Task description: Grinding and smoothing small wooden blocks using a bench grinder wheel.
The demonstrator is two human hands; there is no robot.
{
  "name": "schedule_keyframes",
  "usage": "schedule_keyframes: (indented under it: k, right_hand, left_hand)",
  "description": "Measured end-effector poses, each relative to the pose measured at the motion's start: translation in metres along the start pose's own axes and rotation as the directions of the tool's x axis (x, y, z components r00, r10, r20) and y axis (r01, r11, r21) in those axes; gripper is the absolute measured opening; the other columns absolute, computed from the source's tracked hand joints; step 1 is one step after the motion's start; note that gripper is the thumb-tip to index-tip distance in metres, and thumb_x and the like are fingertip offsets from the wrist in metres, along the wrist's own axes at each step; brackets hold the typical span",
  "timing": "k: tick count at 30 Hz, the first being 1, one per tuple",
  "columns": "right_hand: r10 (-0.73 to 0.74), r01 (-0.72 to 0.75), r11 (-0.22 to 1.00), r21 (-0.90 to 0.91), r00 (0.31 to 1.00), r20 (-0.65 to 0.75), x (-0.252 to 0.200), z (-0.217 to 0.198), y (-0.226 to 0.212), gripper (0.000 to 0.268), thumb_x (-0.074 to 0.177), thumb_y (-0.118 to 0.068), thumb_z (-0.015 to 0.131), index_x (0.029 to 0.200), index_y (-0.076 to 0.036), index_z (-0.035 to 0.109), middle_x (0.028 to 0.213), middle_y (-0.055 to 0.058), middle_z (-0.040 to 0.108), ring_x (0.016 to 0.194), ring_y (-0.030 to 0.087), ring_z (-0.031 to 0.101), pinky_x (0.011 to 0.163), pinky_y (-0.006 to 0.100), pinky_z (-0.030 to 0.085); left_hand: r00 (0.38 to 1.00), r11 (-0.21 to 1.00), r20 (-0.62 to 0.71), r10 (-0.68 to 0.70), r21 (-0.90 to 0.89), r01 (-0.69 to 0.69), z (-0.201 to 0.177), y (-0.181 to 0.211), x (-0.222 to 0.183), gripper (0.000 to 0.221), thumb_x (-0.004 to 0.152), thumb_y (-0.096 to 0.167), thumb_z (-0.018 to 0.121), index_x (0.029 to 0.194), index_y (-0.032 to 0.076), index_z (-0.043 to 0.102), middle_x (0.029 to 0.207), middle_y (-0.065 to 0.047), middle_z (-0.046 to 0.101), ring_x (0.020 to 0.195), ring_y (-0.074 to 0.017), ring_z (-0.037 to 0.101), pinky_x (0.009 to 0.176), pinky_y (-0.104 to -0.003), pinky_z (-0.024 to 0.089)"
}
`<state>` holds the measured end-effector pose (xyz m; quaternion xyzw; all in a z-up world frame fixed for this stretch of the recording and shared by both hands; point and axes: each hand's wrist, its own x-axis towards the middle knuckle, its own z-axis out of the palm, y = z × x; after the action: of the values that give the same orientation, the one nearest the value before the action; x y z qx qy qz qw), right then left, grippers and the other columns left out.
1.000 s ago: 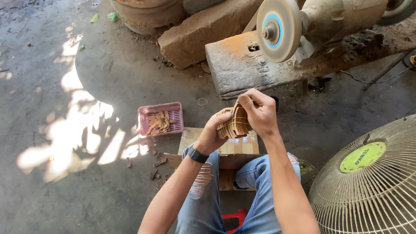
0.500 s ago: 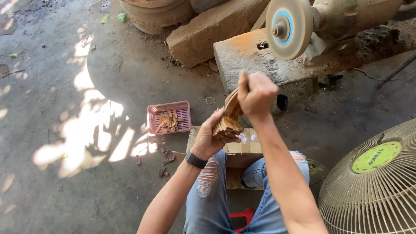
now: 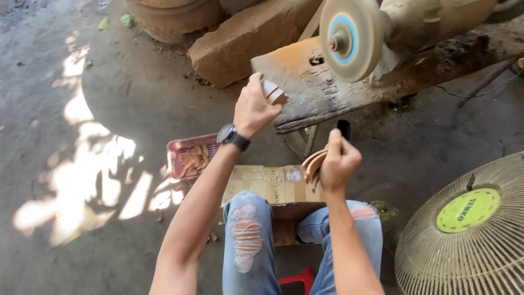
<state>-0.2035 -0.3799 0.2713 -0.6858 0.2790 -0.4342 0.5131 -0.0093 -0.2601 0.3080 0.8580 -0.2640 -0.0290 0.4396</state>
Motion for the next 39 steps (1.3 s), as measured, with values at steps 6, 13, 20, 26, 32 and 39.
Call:
schedule_keyframes:
  k: [6,13,20,26,32,39]
  right_hand:
    - [0.092,-0.089,0.994,-0.06,0.994,0.051,0.009,0.001,0.003,0.048,0.107,-0.024,0.059,0.065,0.0,0.051,0.059,-0.004,0.043,0.059,0.006,0.037,0.052,0.03,0.032]
    - [0.033,-0.022,0.992,-0.124,0.996,0.084,0.019,-0.005,0.003,0.048,0.107,-0.023,0.059,0.067,0.0,0.051,0.058,0.002,0.042,0.058,0.008,0.038,0.051,0.032,0.032]
    - [-0.393,0.48,0.855,-0.196,0.847,0.359,-0.007,-0.008,-0.044,0.039,0.102,-0.013,0.068,0.069,0.0,0.052,0.065,0.016,0.049,0.054,0.031,0.046,0.053,0.042,0.037]
    - [-0.594,0.728,0.674,-0.124,0.634,0.495,-0.032,-0.038,-0.062,0.044,0.097,-0.006,0.077,0.067,-0.003,0.046,0.065,0.013,0.044,0.057,0.031,0.046,0.055,0.043,0.036]
    - [-0.143,0.144,0.989,0.038,0.852,0.504,-0.031,-0.101,0.0,0.028,0.12,-0.024,0.06,0.107,0.0,0.066,0.103,0.01,0.069,0.095,0.021,0.067,0.086,0.034,0.054]
    - [0.442,-0.593,0.798,-0.113,0.446,0.778,-0.028,-0.187,0.068,0.039,0.108,-0.033,0.064,0.104,0.006,0.064,0.087,0.017,0.068,0.079,0.029,0.066,0.07,0.041,0.054]
  left_hand:
    - [0.987,0.902,0.158,0.035,0.419,-0.099,0.063,-0.023,0.079,0.074,0.082,0.029,0.078,0.143,0.003,0.043,0.135,-0.02,0.06,0.125,-0.0376,0.056,0.098,-0.051,0.048]
    - [0.864,0.855,-0.207,0.459,0.367,-0.366,0.03,-0.005,0.0,0.084,0.088,0.047,0.084,0.141,-0.006,0.046,0.138,-0.033,0.055,0.131,-0.0446,0.052,0.103,-0.059,0.046]
    - [0.592,0.817,0.778,0.211,-0.473,0.33,0.012,0.025,-0.123,0.039,0.09,0.025,0.077,0.113,-0.004,0.066,0.099,-0.011,0.074,0.092,-0.0168,0.071,0.078,-0.034,0.061]
    - [0.67,0.677,0.696,0.259,-0.625,0.388,0.057,0.027,-0.169,0.015,0.083,0.005,0.077,0.097,-0.001,0.075,0.088,-0.011,0.077,0.081,-0.0177,0.074,0.073,-0.033,0.062]
    - [0.884,0.854,-0.045,0.465,-0.24,-0.461,0.105,0.018,-0.191,0.037,0.079,0.011,0.07,0.116,0.008,0.066,0.109,-0.01,0.068,0.102,-0.0303,0.068,0.088,-0.035,0.055]
    - [0.574,0.572,-0.067,0.816,0.236,-0.786,0.124,0.021,-0.21,0.047,0.09,0.027,0.06,0.133,0.012,0.05,0.126,-0.008,0.064,0.127,-0.0277,0.061,0.098,-0.048,0.049]
